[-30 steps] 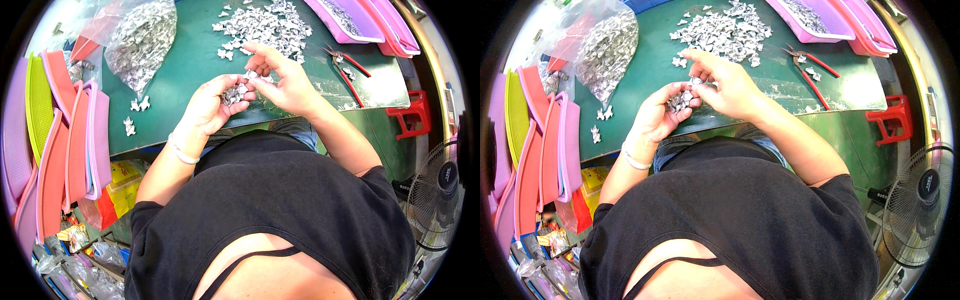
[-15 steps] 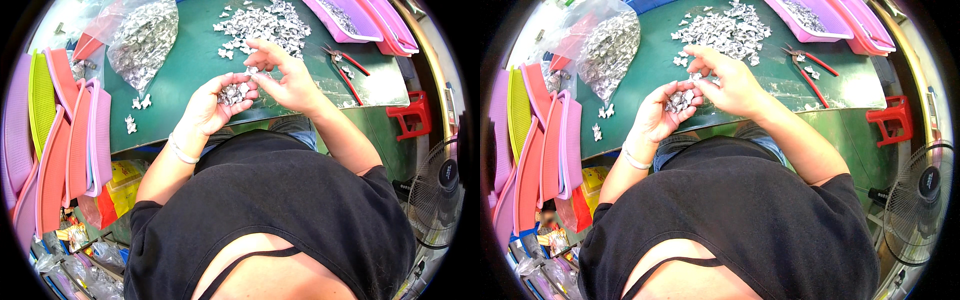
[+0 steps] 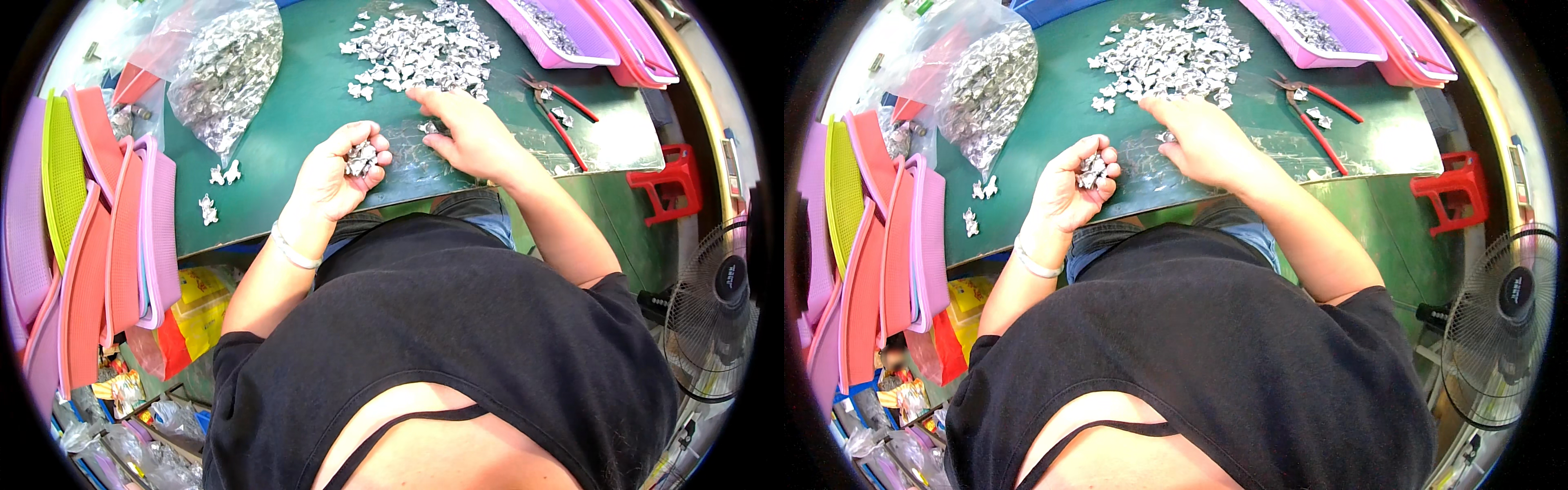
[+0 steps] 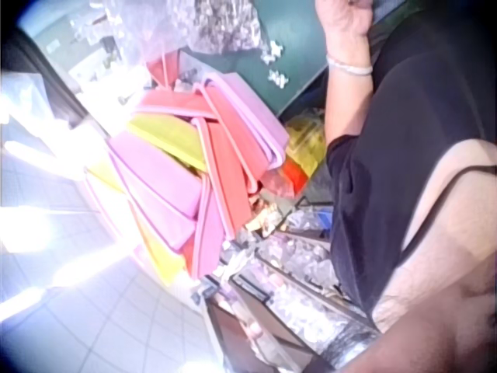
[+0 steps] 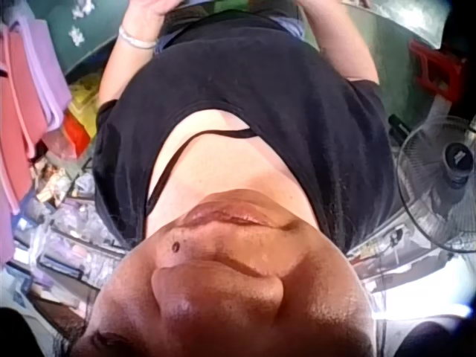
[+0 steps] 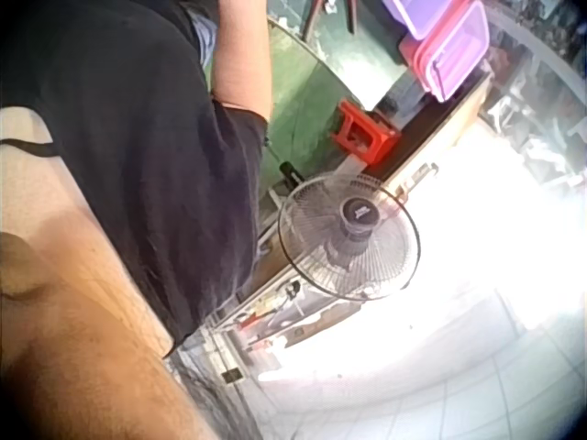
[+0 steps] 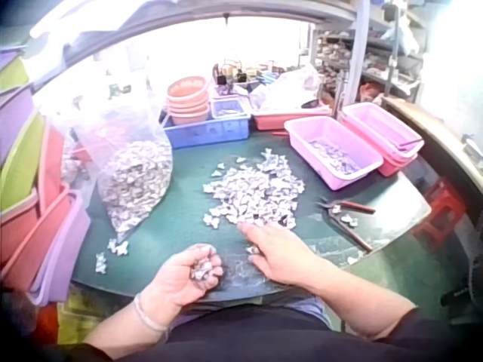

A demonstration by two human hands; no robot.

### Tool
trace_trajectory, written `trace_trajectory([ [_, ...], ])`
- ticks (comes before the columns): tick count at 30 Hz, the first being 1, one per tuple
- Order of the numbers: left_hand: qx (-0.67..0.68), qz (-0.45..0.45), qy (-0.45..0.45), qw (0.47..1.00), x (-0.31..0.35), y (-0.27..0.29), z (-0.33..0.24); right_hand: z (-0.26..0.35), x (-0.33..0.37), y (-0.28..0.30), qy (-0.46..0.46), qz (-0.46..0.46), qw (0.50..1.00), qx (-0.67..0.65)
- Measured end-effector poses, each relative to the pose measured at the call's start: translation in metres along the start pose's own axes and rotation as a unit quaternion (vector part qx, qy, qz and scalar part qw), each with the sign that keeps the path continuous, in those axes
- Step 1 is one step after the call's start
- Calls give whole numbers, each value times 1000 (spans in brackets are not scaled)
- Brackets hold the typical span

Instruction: The person repeatedly picks small silver metal pieces from a green table and joins them by hand. The person handles the pieces one at a time, connecting them and placing the assembled units back on the table. No tools are used; the work is performed entirely by hand.

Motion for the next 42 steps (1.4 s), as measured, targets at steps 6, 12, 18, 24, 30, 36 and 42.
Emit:
trace_trajectory([
  [6, -82, -42, -3, 996, 2, -6, 0, -8, 4, -8, -58, -15, 988, -144],
  [12, -194, -49, 14, 980, 1, -22, 2, 13, -8, 2, -31, -39, 964, -261],
  [18, -184, -23, 5, 983, -3, -25, -2, 3, -5, 11, -52, -78, 958, -271],
  [24, -182, -12, 0, 983, -5, -23, -3, -23, 1, 13, -12, -69, 997, 41],
  [30, -184, -19, -1, 983, -6, -24, -4, -22, 0, 6, 13, -52, 998, 34],
  [36, -185, -27, 1, 982, -10, -23, -5, -23, -3, 4, 25, -68, 997, 14],
  [42, -201, -45, -8, 979, -15, -22, -6, -27, -3, 2, 34, -67, 997, -1],
])
Point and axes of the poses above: each hand's wrist, its own x-axis away from the middle knuckle, its own y-axis out of the back of the hand, z = x × y, the point moved 5 cm from there along -x, towards the middle knuckle, and after that the axes turned 2 degrees about y, right-handed, at the moved point
